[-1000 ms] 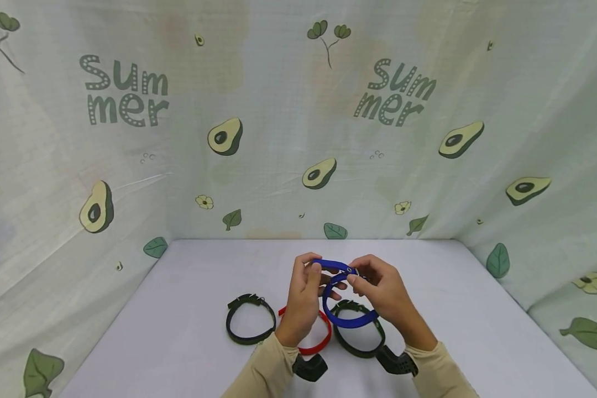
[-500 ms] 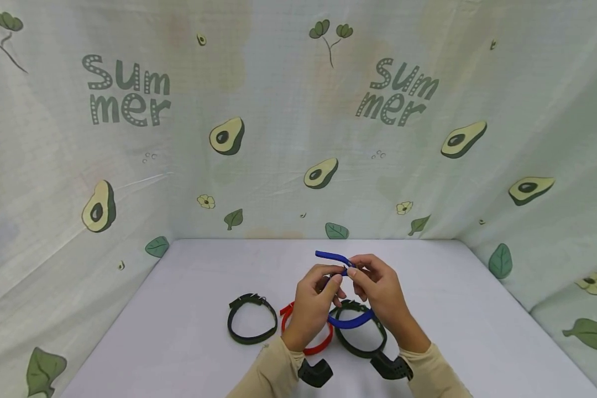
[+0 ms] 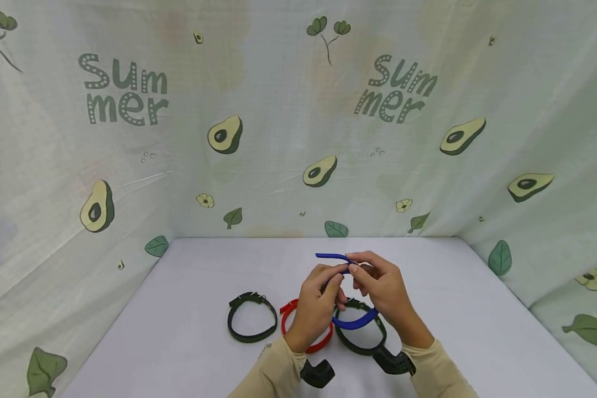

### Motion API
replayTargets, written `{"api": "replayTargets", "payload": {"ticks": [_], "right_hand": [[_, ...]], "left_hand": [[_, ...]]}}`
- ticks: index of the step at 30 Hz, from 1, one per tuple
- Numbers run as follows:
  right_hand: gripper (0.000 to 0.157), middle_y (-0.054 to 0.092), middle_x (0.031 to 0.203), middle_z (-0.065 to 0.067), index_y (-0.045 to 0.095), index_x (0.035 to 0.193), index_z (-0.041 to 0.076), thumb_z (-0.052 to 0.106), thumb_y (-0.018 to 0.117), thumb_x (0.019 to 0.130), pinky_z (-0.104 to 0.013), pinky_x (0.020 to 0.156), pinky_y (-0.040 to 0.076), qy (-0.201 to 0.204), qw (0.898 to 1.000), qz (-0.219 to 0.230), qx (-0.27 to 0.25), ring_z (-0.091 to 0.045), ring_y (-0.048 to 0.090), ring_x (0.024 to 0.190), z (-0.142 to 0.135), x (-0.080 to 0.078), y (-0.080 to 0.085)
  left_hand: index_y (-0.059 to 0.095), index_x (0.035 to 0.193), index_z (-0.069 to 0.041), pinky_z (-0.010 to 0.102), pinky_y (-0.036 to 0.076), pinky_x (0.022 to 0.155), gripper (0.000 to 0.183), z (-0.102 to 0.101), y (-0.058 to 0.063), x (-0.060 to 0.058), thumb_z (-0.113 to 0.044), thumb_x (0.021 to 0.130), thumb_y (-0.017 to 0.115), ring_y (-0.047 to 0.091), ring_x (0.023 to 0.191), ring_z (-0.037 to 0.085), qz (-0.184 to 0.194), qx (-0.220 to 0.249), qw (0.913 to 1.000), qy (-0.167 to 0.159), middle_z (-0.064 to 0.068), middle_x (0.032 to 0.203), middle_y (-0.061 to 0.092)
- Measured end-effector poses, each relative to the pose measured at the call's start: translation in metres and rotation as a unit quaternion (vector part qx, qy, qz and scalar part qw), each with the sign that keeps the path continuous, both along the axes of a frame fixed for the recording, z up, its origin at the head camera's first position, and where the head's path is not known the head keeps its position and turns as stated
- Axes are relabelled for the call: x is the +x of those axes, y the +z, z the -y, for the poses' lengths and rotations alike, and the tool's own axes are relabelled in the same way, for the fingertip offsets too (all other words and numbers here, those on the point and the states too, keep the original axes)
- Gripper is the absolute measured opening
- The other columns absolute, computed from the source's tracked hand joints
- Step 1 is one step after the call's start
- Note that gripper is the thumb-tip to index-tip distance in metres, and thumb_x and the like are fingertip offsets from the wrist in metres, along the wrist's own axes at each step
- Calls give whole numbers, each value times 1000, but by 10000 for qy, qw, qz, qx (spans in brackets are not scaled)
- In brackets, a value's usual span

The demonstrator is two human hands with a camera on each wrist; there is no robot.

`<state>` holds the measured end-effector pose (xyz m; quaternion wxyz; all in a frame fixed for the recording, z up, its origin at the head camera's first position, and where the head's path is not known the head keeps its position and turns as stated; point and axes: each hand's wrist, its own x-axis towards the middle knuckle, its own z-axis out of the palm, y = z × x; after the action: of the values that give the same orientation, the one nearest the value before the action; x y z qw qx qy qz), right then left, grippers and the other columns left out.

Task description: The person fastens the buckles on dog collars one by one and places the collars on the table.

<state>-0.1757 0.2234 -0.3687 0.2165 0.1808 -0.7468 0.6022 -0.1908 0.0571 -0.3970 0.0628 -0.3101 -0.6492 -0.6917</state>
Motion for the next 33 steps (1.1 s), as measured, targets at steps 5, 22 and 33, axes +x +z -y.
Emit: {"api": "replayTargets", "payload": {"ticks": [5,22,33], "right_hand": [[18,62,80,-17,69,115,1,2,63,97,-31,52,52,166,9998,-14,132,-21,61,62,-3,1,2],[11,67,88,-17,63,106,-2,7,58,101,-36,61,58,248,9991,175,295,-23,67,70,-11,2,6],[6,67,100,-10,67,102,3,5,63,98,-31,74,57,1,9987,-5,502,-23,66,79,-10,-1,2]], "left_hand": [[65,126,-11,29,58,63,24,2,4,-1,-18,106,53,62,64,19,76,36,10000,-27,6,97,56],[51,125,-8,33,58,63,35,12,11,-8,-21,97,68,65,70,18,315,342,9989,9,8,107,67],[63,111,-8,29,56,61,22,13,9,-9,-24,97,69,64,69,17,240,56,9994,261,8,86,64]]}}
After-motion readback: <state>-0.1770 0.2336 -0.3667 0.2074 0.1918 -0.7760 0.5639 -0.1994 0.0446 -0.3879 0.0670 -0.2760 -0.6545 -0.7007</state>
